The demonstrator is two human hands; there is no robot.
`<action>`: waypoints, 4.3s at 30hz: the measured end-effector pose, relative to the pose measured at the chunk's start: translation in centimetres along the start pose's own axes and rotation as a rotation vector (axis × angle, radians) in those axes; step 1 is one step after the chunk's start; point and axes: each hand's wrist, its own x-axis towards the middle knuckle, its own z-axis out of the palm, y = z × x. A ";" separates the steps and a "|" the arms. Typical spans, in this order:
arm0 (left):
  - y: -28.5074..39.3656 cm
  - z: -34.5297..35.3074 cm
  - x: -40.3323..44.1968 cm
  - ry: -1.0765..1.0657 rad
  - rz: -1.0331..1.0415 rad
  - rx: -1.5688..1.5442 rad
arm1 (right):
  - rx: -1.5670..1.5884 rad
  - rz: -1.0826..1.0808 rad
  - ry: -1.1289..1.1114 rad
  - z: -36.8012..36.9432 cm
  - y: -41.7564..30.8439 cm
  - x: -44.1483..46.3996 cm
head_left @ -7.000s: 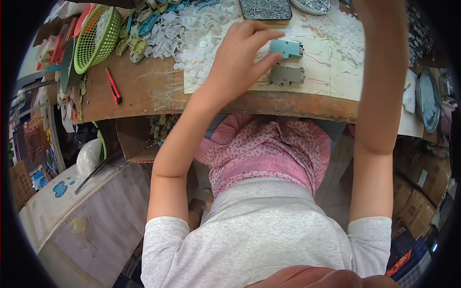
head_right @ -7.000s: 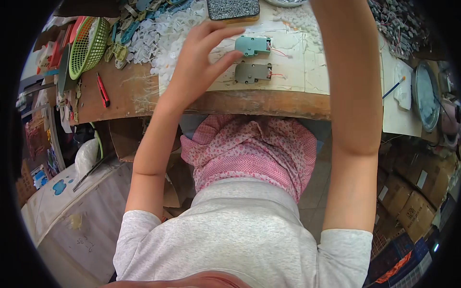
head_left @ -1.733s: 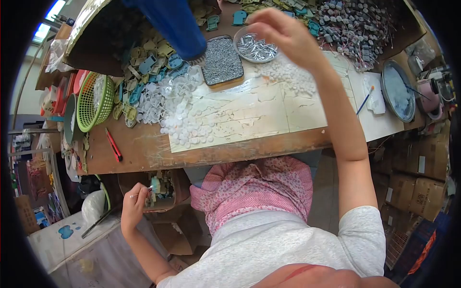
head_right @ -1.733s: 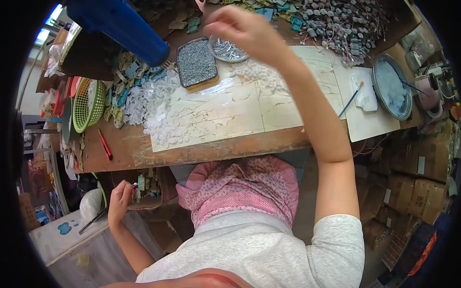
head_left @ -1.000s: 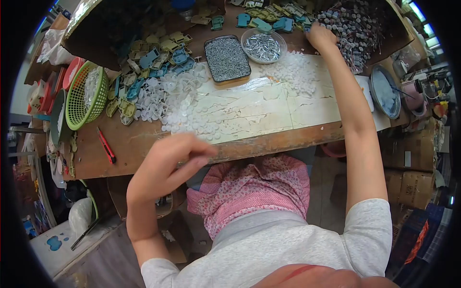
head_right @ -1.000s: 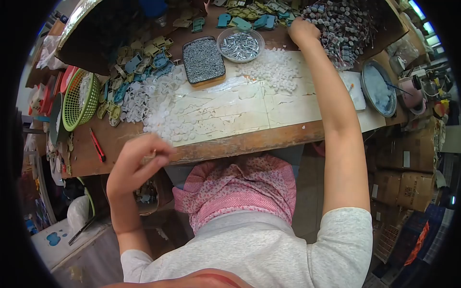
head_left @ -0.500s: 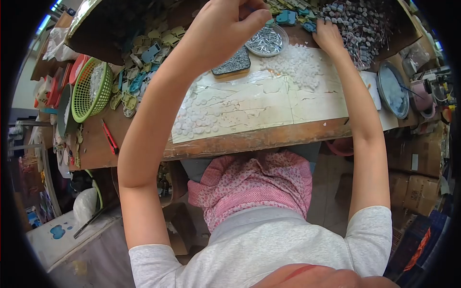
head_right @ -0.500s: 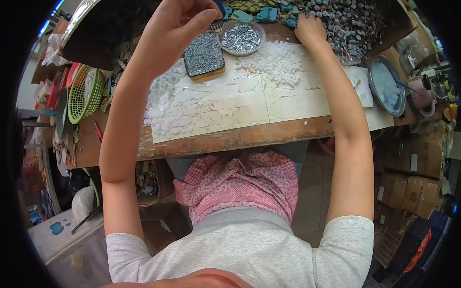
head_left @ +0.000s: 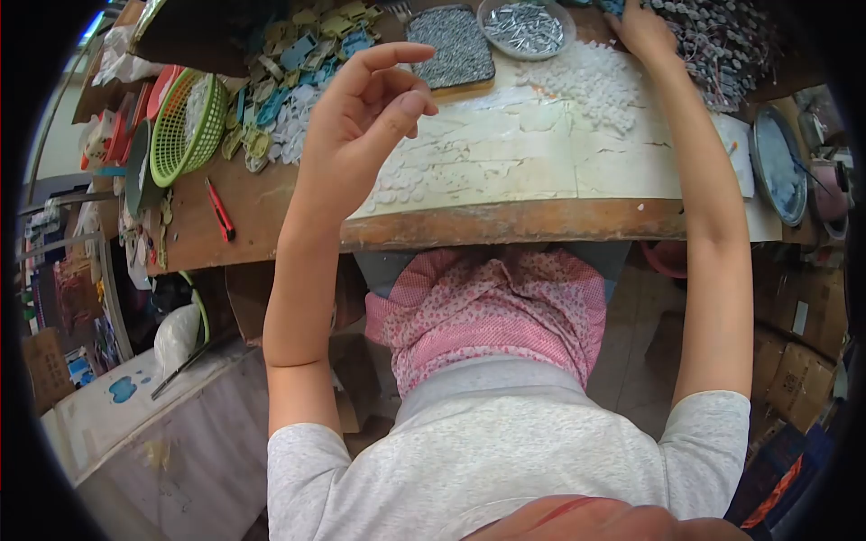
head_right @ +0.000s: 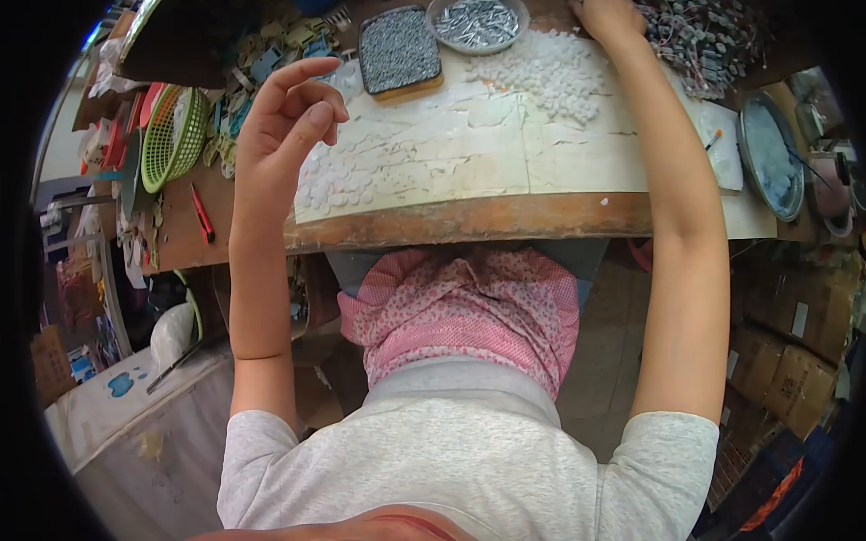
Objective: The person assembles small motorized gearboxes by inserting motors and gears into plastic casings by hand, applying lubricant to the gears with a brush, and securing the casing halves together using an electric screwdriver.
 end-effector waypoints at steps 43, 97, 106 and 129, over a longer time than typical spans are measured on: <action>-2.8 1.1 -5.1 0.083 -0.256 -0.129 | -0.527 -0.045 -0.046 1.4 -7.1 4.8; -7.9 3.1 -0.5 -0.092 0.188 0.782 | 0.080 -0.521 -0.303 2.7 -21.3 -17.5; -7.6 3.2 -0.7 -0.131 0.150 0.774 | 0.116 -0.573 0.108 4.7 -15.2 -3.5; -11.4 5.2 16.0 -0.131 0.254 1.244 | 0.787 -0.063 -0.159 1.7 -18.5 -12.7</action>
